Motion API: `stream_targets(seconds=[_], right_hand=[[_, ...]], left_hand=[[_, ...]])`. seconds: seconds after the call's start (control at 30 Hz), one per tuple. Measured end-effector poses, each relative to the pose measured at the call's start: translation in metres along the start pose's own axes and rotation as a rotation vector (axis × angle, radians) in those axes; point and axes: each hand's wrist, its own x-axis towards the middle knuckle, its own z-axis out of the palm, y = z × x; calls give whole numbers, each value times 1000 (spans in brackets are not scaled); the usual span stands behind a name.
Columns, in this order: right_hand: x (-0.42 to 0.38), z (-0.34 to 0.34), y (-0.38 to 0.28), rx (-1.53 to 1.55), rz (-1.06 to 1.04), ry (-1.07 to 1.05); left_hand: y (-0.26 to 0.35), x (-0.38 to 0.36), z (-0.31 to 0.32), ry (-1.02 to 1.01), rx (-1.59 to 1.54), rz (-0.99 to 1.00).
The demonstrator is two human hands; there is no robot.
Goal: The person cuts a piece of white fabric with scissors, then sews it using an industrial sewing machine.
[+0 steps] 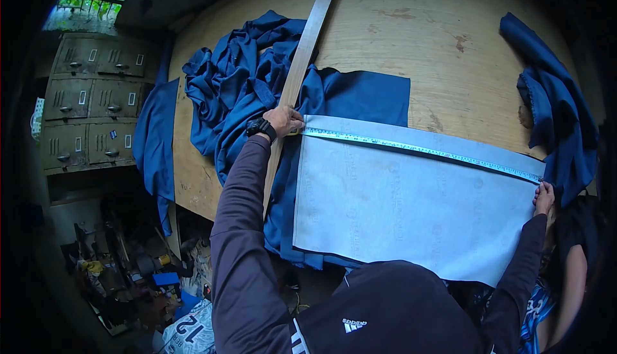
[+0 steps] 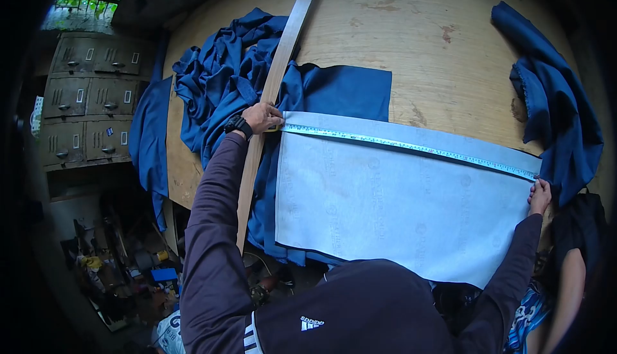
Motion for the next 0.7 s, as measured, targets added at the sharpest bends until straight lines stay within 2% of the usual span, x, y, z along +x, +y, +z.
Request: stream_targets(seconds=[0.3,0.7], right_hand=[[2,-4,2,-6,5,2],[-2,-3,0,21,-15,-1]], left_hand=[[-7,0,-4,53,16,-5],[-22,8,4,-32,-140,7]])
